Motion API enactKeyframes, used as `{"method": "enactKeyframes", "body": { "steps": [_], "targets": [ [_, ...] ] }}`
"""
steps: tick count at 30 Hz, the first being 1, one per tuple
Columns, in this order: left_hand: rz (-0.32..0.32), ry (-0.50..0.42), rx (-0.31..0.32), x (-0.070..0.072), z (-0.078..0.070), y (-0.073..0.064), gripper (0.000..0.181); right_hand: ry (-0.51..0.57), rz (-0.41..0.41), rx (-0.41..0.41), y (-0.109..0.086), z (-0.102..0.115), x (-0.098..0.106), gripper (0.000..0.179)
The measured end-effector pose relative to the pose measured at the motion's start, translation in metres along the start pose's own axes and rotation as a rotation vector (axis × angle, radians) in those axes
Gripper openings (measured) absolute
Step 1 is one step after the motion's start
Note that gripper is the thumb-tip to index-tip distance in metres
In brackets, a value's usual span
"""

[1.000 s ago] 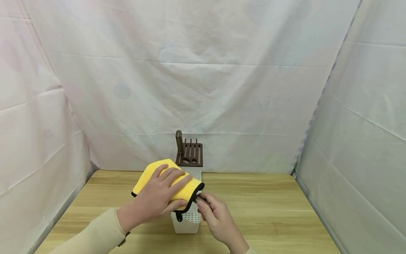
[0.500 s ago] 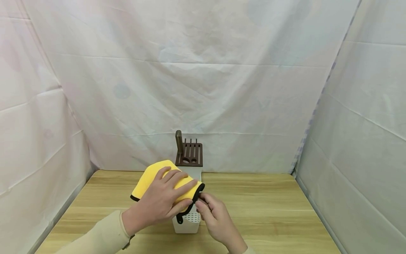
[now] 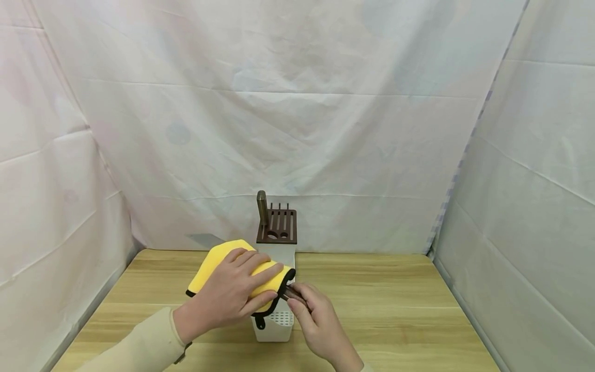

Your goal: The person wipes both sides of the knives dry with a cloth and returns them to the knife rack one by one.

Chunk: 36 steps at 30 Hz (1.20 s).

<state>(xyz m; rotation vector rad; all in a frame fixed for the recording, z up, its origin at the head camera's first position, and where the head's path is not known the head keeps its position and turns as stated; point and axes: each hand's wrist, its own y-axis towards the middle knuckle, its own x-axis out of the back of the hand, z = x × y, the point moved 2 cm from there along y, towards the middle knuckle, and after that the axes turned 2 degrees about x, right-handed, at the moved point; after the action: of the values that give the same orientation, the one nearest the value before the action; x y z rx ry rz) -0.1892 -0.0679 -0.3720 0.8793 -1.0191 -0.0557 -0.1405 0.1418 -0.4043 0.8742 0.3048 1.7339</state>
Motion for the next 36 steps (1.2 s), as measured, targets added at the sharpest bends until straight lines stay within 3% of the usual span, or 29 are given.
{"method": "enactKeyframes", "body": {
  "steps": [3,8,18,26,31,36],
  "targets": [
    [0.016,-0.011,0.003,0.000,0.001,-0.001,0.052,-0.034,-0.014,0.025,0.000,0.001,0.000,0.031],
    [-0.012,-0.001,-0.025,0.000,0.006,-0.003,0.054,-0.078,-0.032,0.040,-0.001,0.001,0.001,0.030],
    [0.032,0.004,-0.026,0.001,0.029,-0.013,0.059,-0.138,-0.085,0.094,-0.005,-0.002,0.007,0.031],
    [0.059,0.047,-0.017,0.001,0.042,-0.016,0.065,-0.161,-0.084,0.108,-0.007,-0.003,0.012,0.032],
    [0.053,0.085,-0.026,0.001,0.043,-0.018,0.053,-0.162,-0.058,0.112,-0.008,-0.002,0.014,0.032],
    [0.035,0.143,-0.087,-0.001,0.043,-0.019,0.042,-0.181,-0.006,0.100,-0.007,0.001,0.016,0.029]
  ]
}}
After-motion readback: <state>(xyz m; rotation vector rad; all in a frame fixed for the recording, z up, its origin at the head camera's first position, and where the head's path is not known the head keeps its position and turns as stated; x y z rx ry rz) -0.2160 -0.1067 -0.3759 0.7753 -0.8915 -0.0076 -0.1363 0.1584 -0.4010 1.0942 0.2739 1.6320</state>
